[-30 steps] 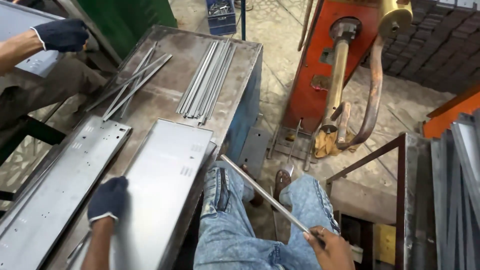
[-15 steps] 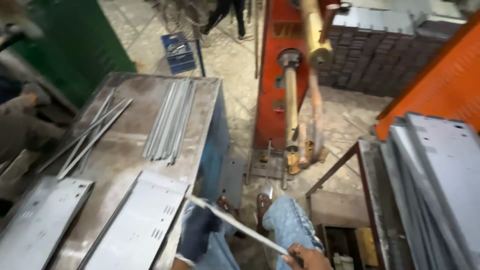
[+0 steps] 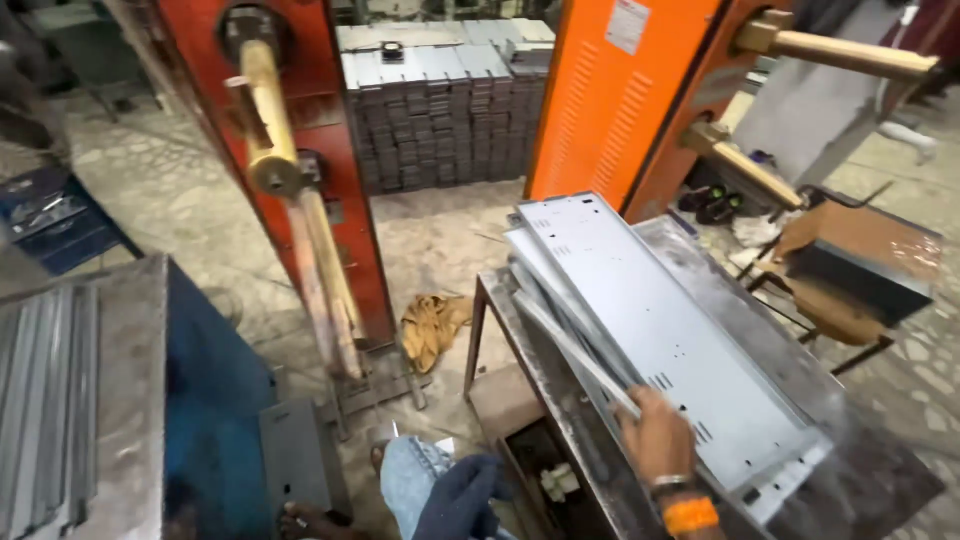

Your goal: The recorder uses a spot-welding machine to attach metal strips to metal panels at a manual workstation.

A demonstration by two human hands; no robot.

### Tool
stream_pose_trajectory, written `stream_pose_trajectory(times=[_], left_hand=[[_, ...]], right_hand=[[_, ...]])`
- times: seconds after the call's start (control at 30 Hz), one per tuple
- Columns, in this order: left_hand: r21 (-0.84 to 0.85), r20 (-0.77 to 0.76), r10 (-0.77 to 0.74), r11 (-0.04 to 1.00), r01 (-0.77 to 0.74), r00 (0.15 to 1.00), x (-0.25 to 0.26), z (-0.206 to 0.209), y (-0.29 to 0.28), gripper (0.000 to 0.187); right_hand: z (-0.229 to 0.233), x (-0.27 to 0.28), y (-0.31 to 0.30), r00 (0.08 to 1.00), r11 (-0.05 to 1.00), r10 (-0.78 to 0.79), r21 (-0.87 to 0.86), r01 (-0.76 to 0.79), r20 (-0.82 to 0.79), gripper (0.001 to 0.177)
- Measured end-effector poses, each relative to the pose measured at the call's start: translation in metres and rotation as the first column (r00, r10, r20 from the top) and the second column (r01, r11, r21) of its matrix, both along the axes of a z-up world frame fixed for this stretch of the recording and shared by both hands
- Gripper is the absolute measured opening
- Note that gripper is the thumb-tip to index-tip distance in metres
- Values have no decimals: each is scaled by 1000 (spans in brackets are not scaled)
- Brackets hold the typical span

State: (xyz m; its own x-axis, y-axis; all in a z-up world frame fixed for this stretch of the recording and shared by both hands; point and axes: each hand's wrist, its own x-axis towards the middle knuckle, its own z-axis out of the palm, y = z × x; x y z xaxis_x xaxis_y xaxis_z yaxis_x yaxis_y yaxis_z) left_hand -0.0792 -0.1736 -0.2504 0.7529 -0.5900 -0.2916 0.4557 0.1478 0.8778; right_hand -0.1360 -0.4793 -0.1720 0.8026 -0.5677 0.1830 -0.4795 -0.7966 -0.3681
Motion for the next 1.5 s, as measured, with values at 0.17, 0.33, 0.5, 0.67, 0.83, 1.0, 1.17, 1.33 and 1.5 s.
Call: stream_pose_trajectory(times=[0.17,0.33,0.5,0.67,0.83,1.0,1.17,1.33,1.5], left_hand=[[54,-40,-70,996,72,997,-2,40,-8,42],[144,54,-136,981,127,989,6,56,-28,45],[111,46,-172,980,166,984,10,32,-61,41],[-37,43,-166,985,168,985,27,-16,-107,38],[-100,345,-178,969,224,922,25,-61,-149,46],[171,553,-212,975,139,806,30,12,-153,63],[397,838,-276,901,-177,471,10,61,-165,73],[337,941,-306,852,-400,142,7,92,-180,85],[327,944,-300,903,-278,136,9,113,-184,87]], right_hand=[[1,36,-49,984,979,-21,-196,56,175,32],[16,56,-54,983,988,-132,68,142,-128,33],[26,68,-72,981,999,-18,41,27,-195,28],[53,78,-58,966,992,41,126,-8,-257,27],[-11,78,-70,955,992,122,30,-119,-271,30],[9,61,-50,927,990,131,-5,-142,-350,41],[12,51,-57,944,983,182,85,-165,-274,25],[60,55,-74,956,949,268,204,-241,-118,28],[66,52,-99,923,883,383,312,-351,-45,30]])
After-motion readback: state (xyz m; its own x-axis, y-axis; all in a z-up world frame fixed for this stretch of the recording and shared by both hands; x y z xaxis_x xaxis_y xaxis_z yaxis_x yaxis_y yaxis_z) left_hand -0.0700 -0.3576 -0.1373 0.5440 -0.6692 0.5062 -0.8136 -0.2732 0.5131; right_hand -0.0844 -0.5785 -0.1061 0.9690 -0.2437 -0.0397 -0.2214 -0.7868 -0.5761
